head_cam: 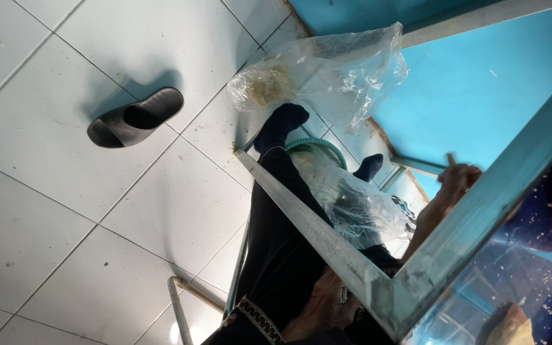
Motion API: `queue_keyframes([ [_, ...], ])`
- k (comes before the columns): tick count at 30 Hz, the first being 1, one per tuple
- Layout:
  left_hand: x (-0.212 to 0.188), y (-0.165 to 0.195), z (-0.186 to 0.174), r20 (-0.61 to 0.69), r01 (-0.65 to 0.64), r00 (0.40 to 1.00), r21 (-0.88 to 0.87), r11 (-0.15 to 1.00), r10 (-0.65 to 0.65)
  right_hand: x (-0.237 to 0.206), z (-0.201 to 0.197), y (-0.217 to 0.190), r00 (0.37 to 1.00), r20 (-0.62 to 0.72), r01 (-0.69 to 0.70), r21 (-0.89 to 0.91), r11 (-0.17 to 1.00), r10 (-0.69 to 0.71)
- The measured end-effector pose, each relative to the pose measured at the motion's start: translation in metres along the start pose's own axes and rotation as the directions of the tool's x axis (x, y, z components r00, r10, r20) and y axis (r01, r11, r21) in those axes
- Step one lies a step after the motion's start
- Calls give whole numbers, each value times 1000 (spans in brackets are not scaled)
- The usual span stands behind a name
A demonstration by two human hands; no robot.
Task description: The person takes triangular pastry wrappers, places a portion of brown filling onto each one from a red bowl using a spoon and fingers, and folds and seals the wrappers closed by hand on a wooden board, working one piece at a time.
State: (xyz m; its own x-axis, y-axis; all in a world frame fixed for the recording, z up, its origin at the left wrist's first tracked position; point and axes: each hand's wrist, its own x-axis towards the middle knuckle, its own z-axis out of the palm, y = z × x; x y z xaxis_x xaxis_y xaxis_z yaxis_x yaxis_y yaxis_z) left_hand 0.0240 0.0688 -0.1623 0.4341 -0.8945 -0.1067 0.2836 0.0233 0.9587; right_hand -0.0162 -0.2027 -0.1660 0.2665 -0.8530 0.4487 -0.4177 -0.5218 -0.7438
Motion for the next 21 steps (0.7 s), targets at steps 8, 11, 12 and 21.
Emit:
queue_keyframes([
  [8,-2,5,-11,39,29,999,0,1000,-29,46,98,1,968,215,-110,-108,988,131],
  [11,2,5,-12,5,-30,1000,25,999,30,4,89,-22,905,293,-312,-33,949,308],
  [12,2,5,-14,-7,-44,999,33,998,45,-13,83,-29,878,327,-322,-139,936,351],
  [21,-2,-7,-8,-131,-87,986,119,989,102,-95,-14,-67,765,379,-481,-200,853,521],
])
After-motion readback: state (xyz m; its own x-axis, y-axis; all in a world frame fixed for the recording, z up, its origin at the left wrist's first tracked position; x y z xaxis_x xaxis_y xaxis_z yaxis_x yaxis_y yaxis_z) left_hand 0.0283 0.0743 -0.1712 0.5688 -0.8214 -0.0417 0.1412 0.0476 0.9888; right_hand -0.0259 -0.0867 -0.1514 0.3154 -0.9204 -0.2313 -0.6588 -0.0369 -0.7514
